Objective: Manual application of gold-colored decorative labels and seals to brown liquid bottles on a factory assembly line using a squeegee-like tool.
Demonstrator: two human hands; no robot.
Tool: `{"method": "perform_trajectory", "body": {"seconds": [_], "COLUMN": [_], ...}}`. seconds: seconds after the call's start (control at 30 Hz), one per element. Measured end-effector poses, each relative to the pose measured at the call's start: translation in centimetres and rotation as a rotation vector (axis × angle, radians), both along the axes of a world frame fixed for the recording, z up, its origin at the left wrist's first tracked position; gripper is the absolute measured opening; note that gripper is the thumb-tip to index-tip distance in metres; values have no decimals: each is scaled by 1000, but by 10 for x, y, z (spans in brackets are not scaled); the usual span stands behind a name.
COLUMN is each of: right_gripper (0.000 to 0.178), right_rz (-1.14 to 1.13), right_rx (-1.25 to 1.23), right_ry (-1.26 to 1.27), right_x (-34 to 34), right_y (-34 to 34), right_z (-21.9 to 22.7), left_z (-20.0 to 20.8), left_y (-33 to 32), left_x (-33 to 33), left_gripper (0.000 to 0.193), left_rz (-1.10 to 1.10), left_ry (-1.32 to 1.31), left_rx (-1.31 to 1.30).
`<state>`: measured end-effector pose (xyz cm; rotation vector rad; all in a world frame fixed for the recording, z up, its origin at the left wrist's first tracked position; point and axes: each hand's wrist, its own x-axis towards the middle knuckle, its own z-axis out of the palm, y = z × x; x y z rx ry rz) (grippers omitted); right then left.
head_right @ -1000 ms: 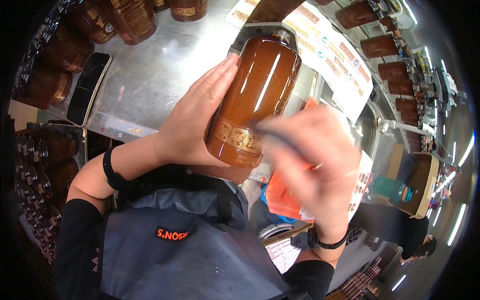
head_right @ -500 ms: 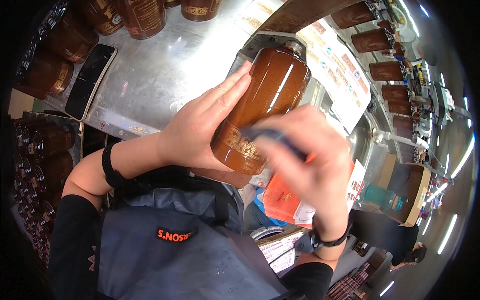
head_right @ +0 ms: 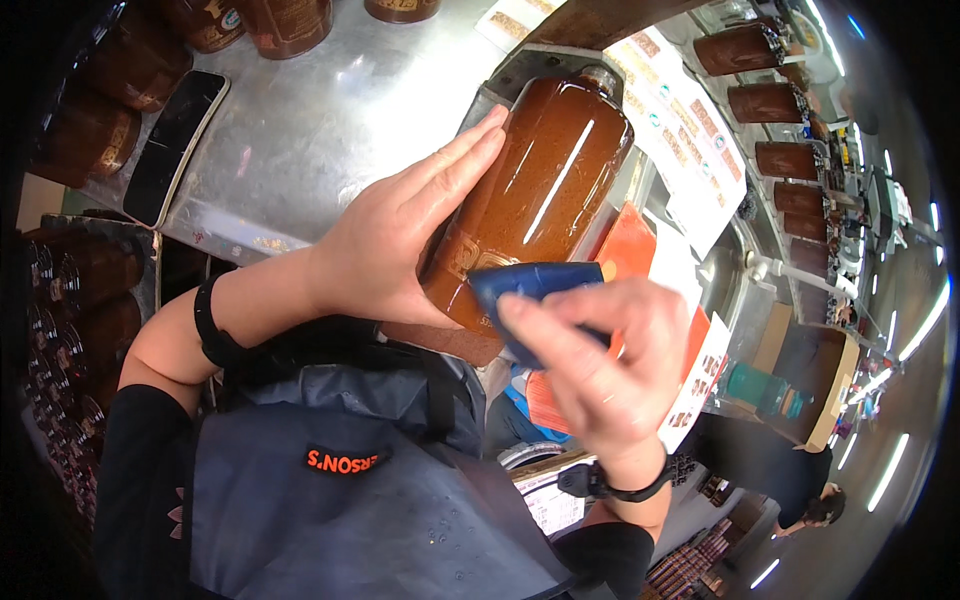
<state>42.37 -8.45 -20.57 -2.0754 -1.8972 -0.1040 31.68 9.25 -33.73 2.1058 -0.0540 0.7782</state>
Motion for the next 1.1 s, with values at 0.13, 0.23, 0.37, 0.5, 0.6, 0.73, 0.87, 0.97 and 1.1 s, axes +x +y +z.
{"method": "perform_trajectory", "body": {"seconds": [0.13, 0.23, 0.37, 0.5, 0.6, 0.73, 0.87, 0.97, 1.1], "right_gripper": [39, 38, 45, 43, 40, 43, 45, 45, 46], "right_rz": [117, 55, -98, -30, -117, -117, -64, -92, -113], "right_rx": [38, 73, 161, 118, 190, 178, 170, 129, 187], "right_ry": [70, 200, 159, 248, 339, 201, 185, 272, 184], "right_x": [-23, -27, -18, -26, -26, -24, -31, -32, -32], "right_y": [-27, -31, -32, -46, -48, -42, -45, -41, -37], "right_z": [-16, -11, -19, -27, -27, -33, -30, -20, -29], "left_z": [-2, 2, 0, -1, 0, 0, 2, 1, 3], "left_y": [-2, -1, 1, -1, 1, 3, 5, 7, 7], "left_x": [2, 1, 2, 3, 2, 1, 0, -1, 1], "left_gripper": [119, 118, 117, 118, 118, 119, 119, 119, 121], "left_rz": [1, -7, -12, -23, -35, -57, -70, -78, -96], "left_ry": [-9, -11, -27, -30, -24, -7, -6, 23, 17], "left_rx": [1, -31, -1, 5, 10, 21, 23, 20, 26]}}
